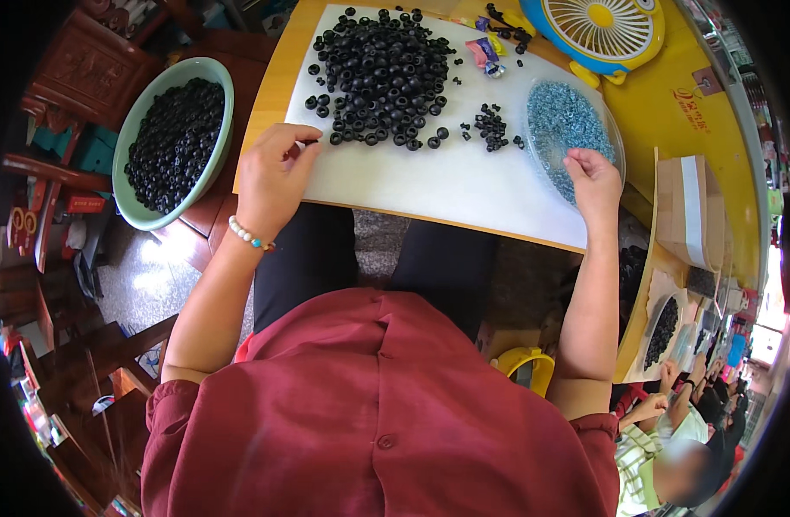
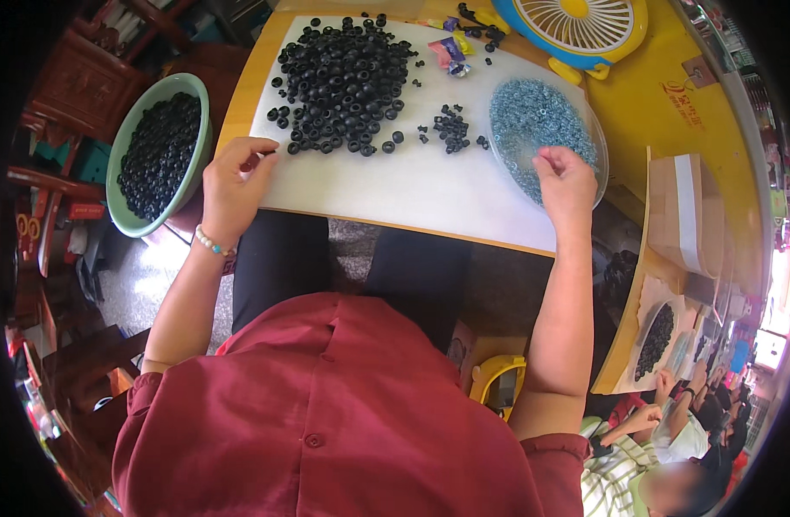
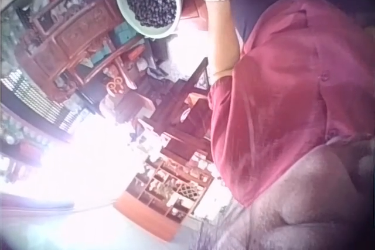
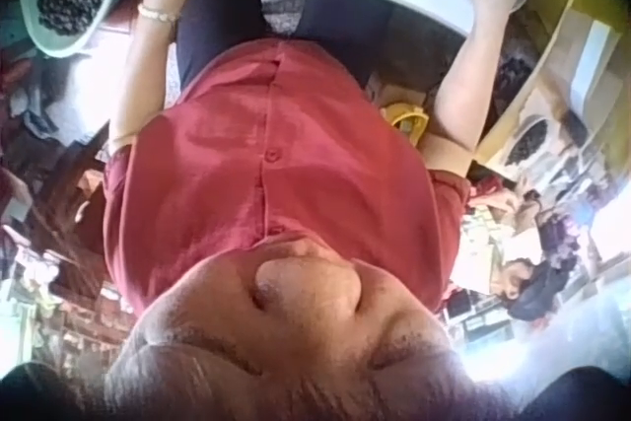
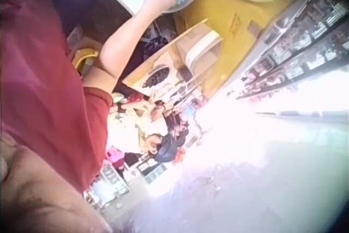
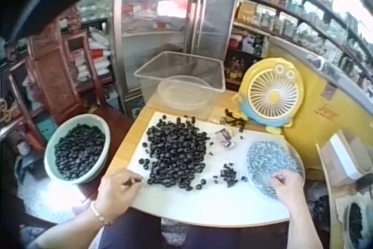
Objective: The person sits at a table, picks up black plastic beads and small pins from the trays and mat, and assembles them by inserting the pins into the beads by hand.
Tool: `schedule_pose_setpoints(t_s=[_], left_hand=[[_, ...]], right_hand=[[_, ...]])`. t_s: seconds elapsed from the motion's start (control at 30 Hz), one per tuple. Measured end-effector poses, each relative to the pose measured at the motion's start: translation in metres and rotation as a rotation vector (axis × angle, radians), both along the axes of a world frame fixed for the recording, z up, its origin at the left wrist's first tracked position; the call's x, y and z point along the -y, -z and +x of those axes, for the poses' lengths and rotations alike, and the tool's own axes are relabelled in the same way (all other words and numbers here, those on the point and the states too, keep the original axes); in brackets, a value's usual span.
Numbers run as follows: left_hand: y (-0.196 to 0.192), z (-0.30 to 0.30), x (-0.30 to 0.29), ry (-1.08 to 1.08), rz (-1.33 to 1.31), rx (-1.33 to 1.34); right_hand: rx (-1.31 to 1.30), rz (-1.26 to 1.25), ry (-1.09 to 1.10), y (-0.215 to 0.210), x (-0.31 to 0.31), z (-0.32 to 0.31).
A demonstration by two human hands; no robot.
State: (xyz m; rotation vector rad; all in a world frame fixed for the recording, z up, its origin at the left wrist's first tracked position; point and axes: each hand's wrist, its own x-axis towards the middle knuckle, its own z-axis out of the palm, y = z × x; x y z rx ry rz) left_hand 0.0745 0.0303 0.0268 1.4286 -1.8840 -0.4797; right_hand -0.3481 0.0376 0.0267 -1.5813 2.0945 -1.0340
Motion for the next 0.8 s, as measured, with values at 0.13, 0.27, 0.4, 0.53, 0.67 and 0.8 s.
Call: schedule_pose_setpoints(t_s=[0.13,0.27,0.4,0.53,0.67,0.8], left_hand=[[-0.006,-0.002,-0.01,-0.026,0.221,-0.477],[-0.023,-0.011,-0.025,0.048,0.638,-1.033],[-0.027,-0.02,-0.042,0.162,0.857,-1.222],[-0.028,-0.033,-0.054,0.278,1.034,-1.371],[-0.027,-0.042,-0.059,0.313,1.139,-1.475],[-0.031,-0.047,-0.062,0.328,1.216,-1.568]], right_hand=[[-0.252,0.108,-0.016,-0.016,-0.002,0.019],[-0.285,0.102,-0.037,-0.013,0.001,0.018],[-0.047,0.065,0.021,-0.013,0.003,0.009],[0.106,-0.002,-0.04,-0.015,0.001,0.007],[0.205,0.112,0.006,-0.037,-0.006,0.02],[0.659,0.0,-0.136,-0.058,-0.025,0.056]])
